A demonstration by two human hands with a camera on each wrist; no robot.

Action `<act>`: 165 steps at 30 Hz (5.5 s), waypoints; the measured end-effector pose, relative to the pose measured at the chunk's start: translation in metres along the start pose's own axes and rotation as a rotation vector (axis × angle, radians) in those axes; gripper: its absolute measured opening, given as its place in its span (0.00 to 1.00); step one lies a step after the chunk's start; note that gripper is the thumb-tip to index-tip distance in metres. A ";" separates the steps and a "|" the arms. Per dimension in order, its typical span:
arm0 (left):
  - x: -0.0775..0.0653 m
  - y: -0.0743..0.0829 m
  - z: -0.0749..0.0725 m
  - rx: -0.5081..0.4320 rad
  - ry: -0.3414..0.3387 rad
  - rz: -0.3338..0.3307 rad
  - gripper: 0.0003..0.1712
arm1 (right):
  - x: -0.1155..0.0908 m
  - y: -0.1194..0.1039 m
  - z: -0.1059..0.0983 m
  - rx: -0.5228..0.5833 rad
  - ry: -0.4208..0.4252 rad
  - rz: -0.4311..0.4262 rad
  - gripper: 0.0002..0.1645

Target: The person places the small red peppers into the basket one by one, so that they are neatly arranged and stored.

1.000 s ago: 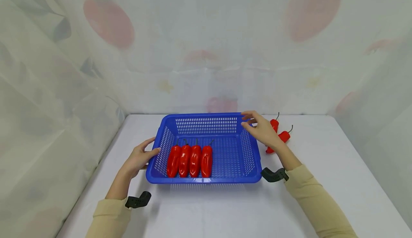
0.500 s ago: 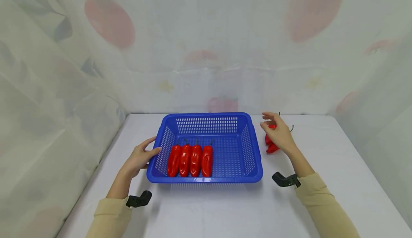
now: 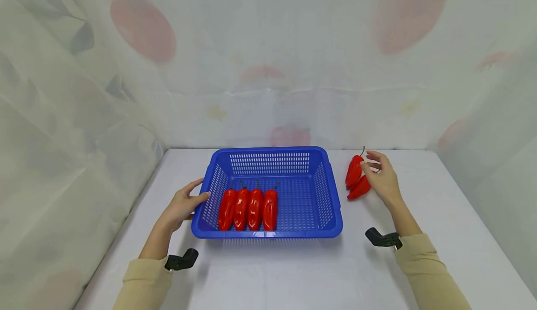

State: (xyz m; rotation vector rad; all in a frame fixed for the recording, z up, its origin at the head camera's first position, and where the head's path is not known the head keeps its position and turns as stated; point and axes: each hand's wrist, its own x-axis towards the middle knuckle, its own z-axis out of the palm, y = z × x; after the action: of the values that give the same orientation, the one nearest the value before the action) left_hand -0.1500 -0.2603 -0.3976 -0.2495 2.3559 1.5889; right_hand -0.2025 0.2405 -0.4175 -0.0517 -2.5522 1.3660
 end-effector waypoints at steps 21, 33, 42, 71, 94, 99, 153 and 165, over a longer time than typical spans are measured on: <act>0.012 -0.016 -0.003 0.004 0.012 0.011 0.40 | -0.003 0.035 -0.001 0.009 0.153 0.290 0.35; 0.013 -0.016 -0.002 -0.004 0.004 0.013 0.40 | 0.001 0.051 0.002 -0.052 0.072 0.405 0.41; 0.000 0.001 0.000 -0.006 -0.009 0.008 0.38 | 0.004 0.054 0.008 -0.103 -0.053 0.454 0.44; 0.012 -0.018 -0.003 0.001 0.003 0.027 0.40 | 0.008 0.057 0.019 -0.198 -0.095 0.415 0.43; 0.015 -0.021 -0.003 0.007 0.003 0.016 0.41 | 0.009 0.050 0.012 -0.149 -0.168 0.410 0.38; 0.014 -0.020 -0.003 0.001 0.001 0.010 0.41 | 0.008 0.046 0.010 -0.120 -0.189 0.387 0.38; 0.014 -0.018 -0.004 0.003 0.003 0.010 0.40 | 0.024 -0.065 0.007 0.026 -0.249 0.074 0.39; 0.013 -0.018 -0.003 0.005 0.006 0.009 0.40 | 0.023 -0.080 0.023 0.039 -0.304 0.011 0.38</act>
State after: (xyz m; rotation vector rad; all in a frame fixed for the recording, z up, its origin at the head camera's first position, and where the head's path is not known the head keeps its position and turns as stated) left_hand -0.1576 -0.2700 -0.4170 -0.2431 2.3683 1.5886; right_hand -0.2230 0.1804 -0.3590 0.1610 -2.7689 1.5304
